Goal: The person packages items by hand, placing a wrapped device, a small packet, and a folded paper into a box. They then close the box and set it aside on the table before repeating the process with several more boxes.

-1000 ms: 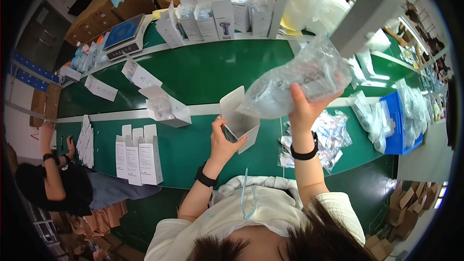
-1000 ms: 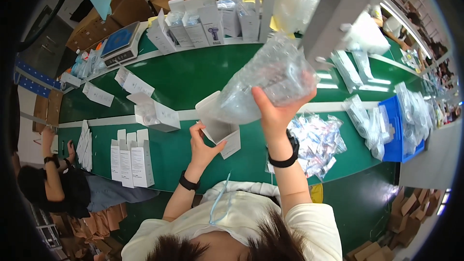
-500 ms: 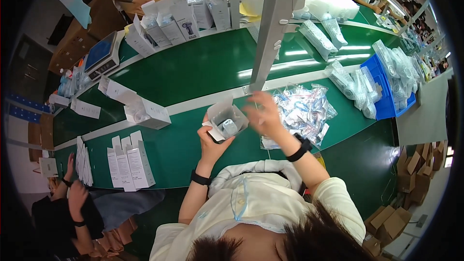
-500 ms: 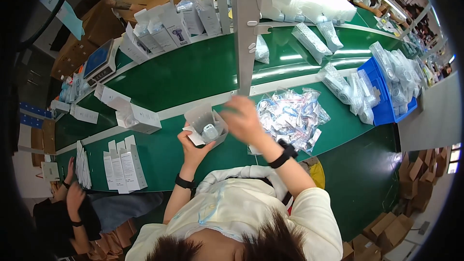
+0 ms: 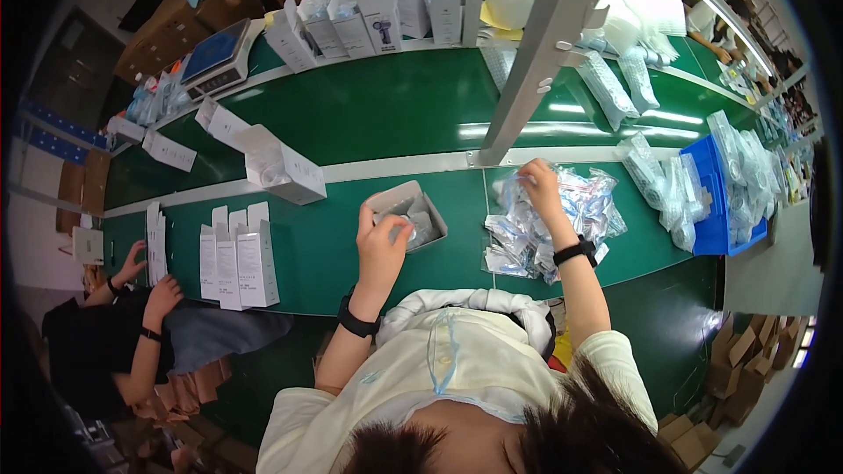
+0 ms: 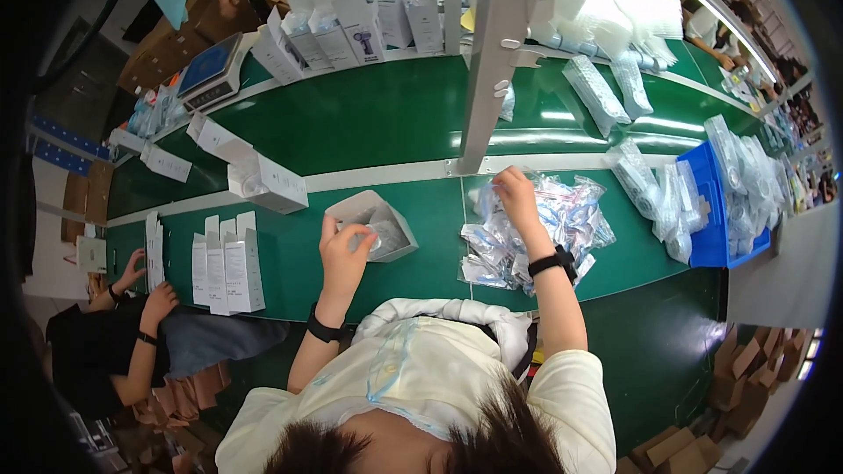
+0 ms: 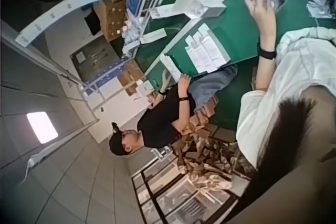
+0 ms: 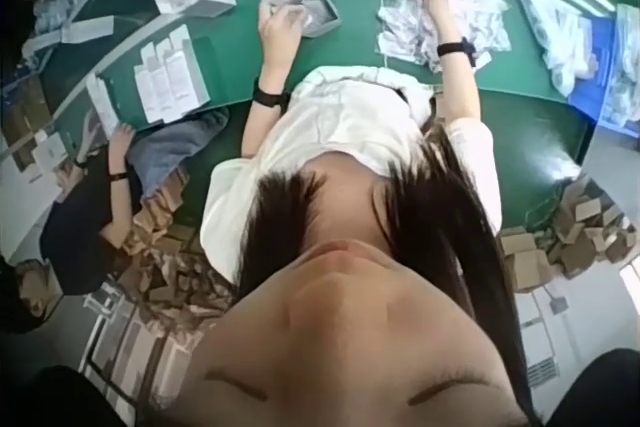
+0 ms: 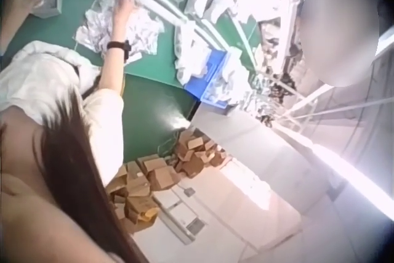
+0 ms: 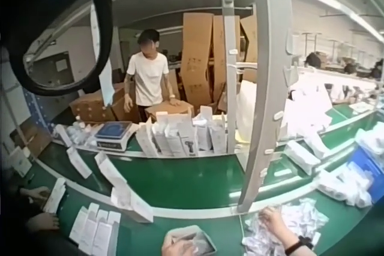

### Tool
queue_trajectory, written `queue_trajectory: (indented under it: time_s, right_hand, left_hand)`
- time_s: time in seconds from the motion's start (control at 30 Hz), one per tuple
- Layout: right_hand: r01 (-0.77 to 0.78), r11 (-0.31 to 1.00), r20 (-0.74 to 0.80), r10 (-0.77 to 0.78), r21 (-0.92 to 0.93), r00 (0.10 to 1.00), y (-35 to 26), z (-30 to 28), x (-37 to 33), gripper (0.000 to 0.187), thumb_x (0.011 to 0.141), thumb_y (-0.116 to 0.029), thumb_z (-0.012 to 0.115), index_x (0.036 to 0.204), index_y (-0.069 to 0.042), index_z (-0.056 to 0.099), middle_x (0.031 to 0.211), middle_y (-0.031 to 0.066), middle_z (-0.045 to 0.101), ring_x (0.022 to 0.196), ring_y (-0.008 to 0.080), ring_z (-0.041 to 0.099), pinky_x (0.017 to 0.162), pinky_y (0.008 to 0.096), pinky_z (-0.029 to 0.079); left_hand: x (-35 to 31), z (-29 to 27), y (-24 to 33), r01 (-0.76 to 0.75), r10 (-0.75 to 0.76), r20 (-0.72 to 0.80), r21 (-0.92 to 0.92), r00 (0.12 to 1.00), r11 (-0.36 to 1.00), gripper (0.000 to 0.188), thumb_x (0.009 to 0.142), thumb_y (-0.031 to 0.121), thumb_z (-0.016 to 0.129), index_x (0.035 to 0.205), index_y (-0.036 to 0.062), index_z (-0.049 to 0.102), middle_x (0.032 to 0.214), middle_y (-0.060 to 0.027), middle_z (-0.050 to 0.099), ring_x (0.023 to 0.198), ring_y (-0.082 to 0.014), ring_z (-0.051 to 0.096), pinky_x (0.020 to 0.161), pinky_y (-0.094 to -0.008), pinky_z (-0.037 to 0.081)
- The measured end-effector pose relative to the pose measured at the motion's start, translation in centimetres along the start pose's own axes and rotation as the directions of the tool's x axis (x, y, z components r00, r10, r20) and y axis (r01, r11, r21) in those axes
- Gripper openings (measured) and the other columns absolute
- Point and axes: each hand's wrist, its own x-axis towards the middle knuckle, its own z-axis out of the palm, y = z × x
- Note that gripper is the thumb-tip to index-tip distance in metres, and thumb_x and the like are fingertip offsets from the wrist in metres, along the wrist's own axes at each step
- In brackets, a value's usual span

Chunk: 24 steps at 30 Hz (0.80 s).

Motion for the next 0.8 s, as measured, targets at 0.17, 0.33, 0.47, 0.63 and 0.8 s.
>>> queue_trajectory:
  time_s: [0.17,0.33,0.47,0.63,0.8]
  right_hand:
    - [0.360,0.810,-0.456,-0.130,0.464,0.880,-10.1,-6.4,0.8,0.016,0.062,0.011,0.058,0.073,-0.001,0.054,0.077,0.0088,0.053,0.074,0.0234,0.058,0.062,0.0279,0.048]
    - [0.750,0.499,-0.246,-0.736,0.434,0.631,-17.3,-5.7,2.0,0.011,0.062,0.005,0.058,0.071,0.001,0.054,0.080,0.0097,0.055,0.074,0.0258,0.057,0.061,0.0305,0.048]
    - [0.717,0.587,0.270,-0.809,0.377,0.521,-18.0,-4.3,2.8,0.010,0.068,-0.009,0.060,0.074,0.000,0.058,0.081,0.0066,0.058,0.079,0.0243,0.054,0.072,0.0329,0.047]
    - [0.785,0.592,0.618,-0.690,0.181,0.377,-19.0,-4.5,2.6,0.028,0.067,-0.024,0.065,0.084,-0.002,0.060,0.092,0.0048,0.057,0.091,0.0244,0.049,0.086,0.0364,0.039]
    - [0.739,0.655,0.256,-0.750,0.158,0.610,-16.2,-4.6,2.0,0.058,0.060,-0.031,0.073,0.107,-0.002,0.053,0.111,0.0077,0.051,0.106,0.0243,0.045,0.092,0.0348,0.036]
  left_hand:
    - [1.0,-0.6,-0.3,0.132,-0.133,-0.012,-0.027,0.991,0.991,0.013,0.065,0.000,0.066,0.068,-0.0003,0.054,0.076,-0.0118,0.052,0.068,-0.0256,0.052,0.059,-0.0312,0.040]
    - [1.4,-0.7,-0.7,0.094,-0.095,-0.003,-0.078,0.996,0.993,0.012,0.066,0.000,0.066,0.070,-0.0004,0.054,0.069,-0.0109,0.052,0.063,-0.0248,0.051,0.056,-0.0302,0.039]
    - [1.2,-0.5,-0.9,0.080,-0.081,-0.009,-0.098,0.997,0.992,0.013,0.066,0.000,0.065,0.070,-0.0004,0.053,0.070,-0.0111,0.052,0.063,-0.0250,0.051,0.056,-0.0299,0.039]
    - [1.0,-0.2,-1.0,0.059,-0.064,-0.059,-0.083,0.996,0.995,0.013,0.066,0.000,0.064,0.071,-0.0005,0.053,0.071,-0.0109,0.052,0.064,-0.0253,0.053,0.056,-0.0293,0.040]
    - [0.8,0.1,-2.3,0.057,-0.073,-0.132,-0.125,0.989,0.991,0.012,0.067,0.000,0.064,0.069,-0.0003,0.053,0.069,-0.0106,0.051,0.064,-0.0255,0.053,0.057,-0.0300,0.040]
